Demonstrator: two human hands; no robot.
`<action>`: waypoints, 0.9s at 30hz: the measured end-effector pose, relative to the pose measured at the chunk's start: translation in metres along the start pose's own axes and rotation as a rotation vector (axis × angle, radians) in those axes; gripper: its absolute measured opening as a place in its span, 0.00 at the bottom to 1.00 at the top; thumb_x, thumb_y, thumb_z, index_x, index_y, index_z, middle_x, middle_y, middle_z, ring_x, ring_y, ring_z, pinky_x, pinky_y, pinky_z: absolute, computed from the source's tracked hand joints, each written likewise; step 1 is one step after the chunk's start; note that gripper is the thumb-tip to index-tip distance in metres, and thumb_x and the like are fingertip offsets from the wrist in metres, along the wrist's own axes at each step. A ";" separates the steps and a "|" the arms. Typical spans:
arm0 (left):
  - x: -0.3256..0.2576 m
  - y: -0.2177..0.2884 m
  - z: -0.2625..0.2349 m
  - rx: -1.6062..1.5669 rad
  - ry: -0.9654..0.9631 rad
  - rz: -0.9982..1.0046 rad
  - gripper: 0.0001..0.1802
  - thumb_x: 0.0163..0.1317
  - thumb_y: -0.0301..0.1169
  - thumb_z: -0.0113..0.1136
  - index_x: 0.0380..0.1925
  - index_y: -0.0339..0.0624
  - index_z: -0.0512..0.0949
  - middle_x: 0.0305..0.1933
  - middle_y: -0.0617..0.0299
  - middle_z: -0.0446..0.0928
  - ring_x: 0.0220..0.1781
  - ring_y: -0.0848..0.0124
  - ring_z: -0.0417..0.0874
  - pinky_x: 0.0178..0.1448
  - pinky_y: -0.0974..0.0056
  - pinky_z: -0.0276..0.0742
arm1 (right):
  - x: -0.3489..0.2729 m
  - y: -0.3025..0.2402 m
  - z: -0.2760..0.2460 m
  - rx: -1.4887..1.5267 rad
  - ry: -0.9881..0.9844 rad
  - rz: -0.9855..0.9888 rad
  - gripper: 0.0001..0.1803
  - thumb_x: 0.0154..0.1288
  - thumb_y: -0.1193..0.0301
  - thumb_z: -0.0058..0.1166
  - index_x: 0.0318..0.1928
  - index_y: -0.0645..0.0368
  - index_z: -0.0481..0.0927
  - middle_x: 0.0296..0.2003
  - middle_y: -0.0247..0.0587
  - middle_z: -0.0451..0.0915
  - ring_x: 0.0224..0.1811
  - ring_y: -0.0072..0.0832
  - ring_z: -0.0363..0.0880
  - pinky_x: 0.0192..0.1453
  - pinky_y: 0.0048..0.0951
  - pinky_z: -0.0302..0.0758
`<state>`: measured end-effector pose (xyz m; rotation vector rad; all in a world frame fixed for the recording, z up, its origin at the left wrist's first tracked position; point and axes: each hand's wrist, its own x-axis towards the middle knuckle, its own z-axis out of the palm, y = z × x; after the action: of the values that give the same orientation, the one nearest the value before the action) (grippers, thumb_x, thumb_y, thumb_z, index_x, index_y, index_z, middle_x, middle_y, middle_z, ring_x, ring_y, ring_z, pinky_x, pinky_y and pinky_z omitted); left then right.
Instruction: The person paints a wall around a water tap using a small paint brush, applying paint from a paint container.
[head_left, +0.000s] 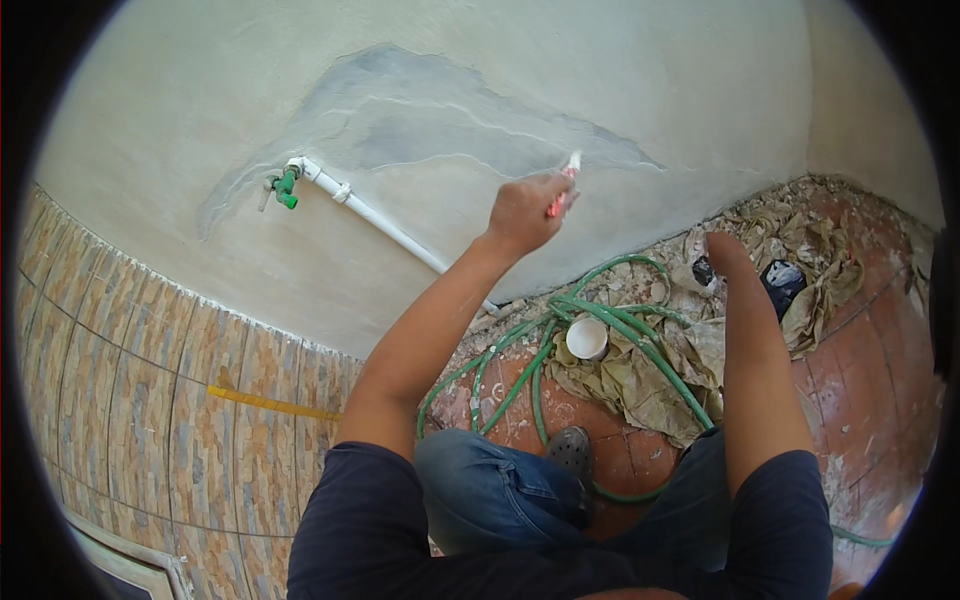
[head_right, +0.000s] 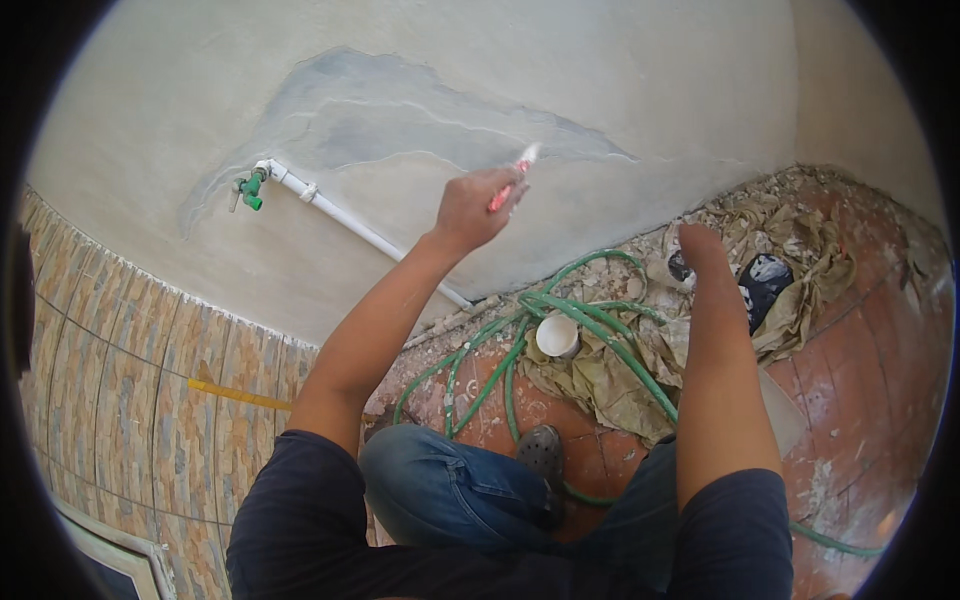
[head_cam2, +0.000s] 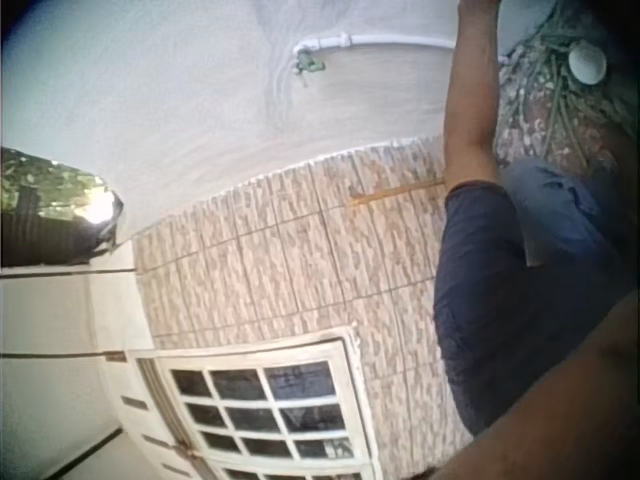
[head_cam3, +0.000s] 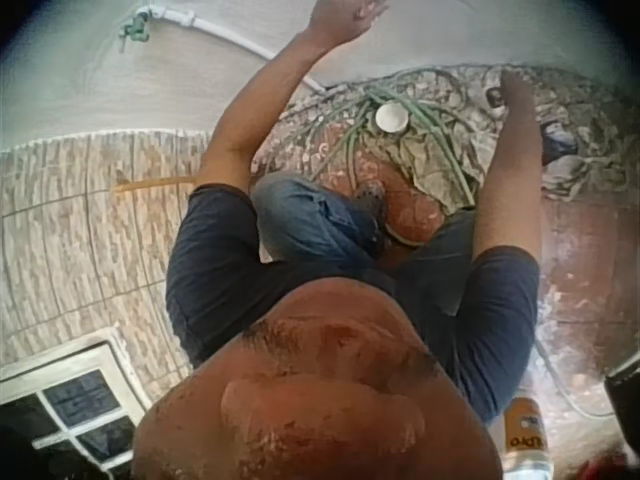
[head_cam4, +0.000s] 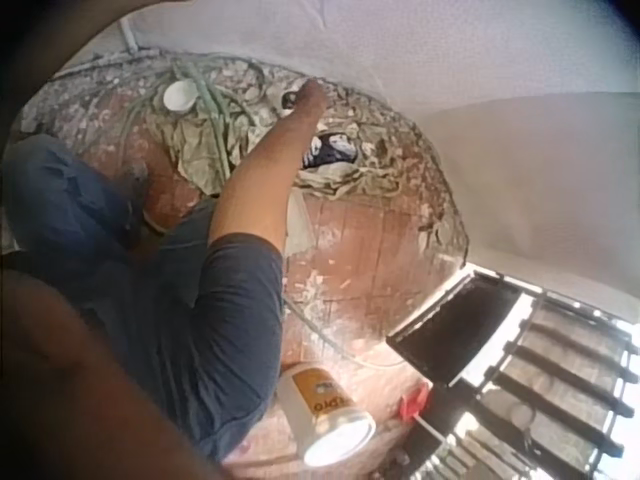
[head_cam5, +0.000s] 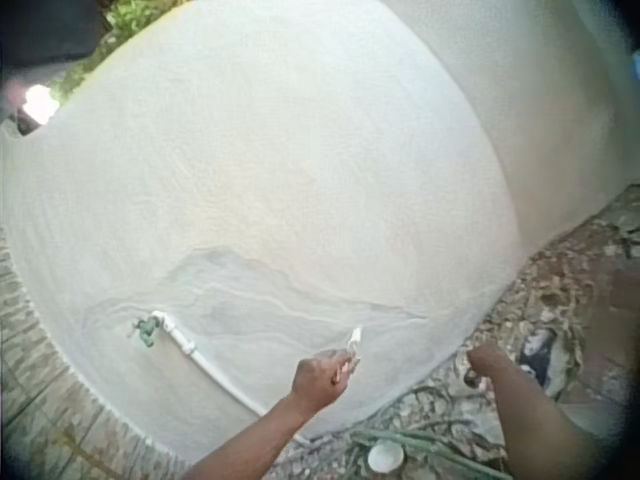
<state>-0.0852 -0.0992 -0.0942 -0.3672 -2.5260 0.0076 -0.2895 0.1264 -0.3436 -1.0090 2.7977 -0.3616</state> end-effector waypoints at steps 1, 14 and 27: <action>0.004 -0.003 -0.001 -0.004 0.017 0.006 0.06 0.53 0.31 0.60 0.30 0.42 0.79 0.25 0.50 0.77 0.26 0.54 0.79 0.28 0.59 0.73 | 0.001 0.001 0.002 -0.053 -0.053 0.019 0.10 0.54 0.78 0.46 0.38 0.63 0.76 0.39 0.54 0.77 0.44 0.46 0.77 0.46 0.42 0.74; 0.057 -0.038 -0.192 0.522 0.830 0.018 0.04 0.53 0.26 0.59 0.29 0.39 0.79 0.26 0.53 0.79 0.25 0.58 0.80 0.29 0.62 0.74 | 0.008 0.000 0.020 -0.054 -0.179 -0.017 0.11 0.49 0.75 0.54 0.36 0.62 0.77 0.39 0.51 0.78 0.44 0.45 0.77 0.46 0.39 0.74; -0.029 0.039 0.040 -0.136 -0.272 0.020 0.07 0.53 0.31 0.58 0.32 0.42 0.79 0.27 0.52 0.78 0.26 0.55 0.78 0.31 0.61 0.73 | 0.004 -0.002 0.010 0.028 -0.119 -0.036 0.11 0.48 0.76 0.54 0.36 0.64 0.78 0.38 0.54 0.78 0.42 0.46 0.78 0.44 0.39 0.75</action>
<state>-0.0739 -0.0663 -0.1472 -0.4740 -2.7996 -0.1141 -0.2893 0.1210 -0.3527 -1.0407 2.6644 -0.3333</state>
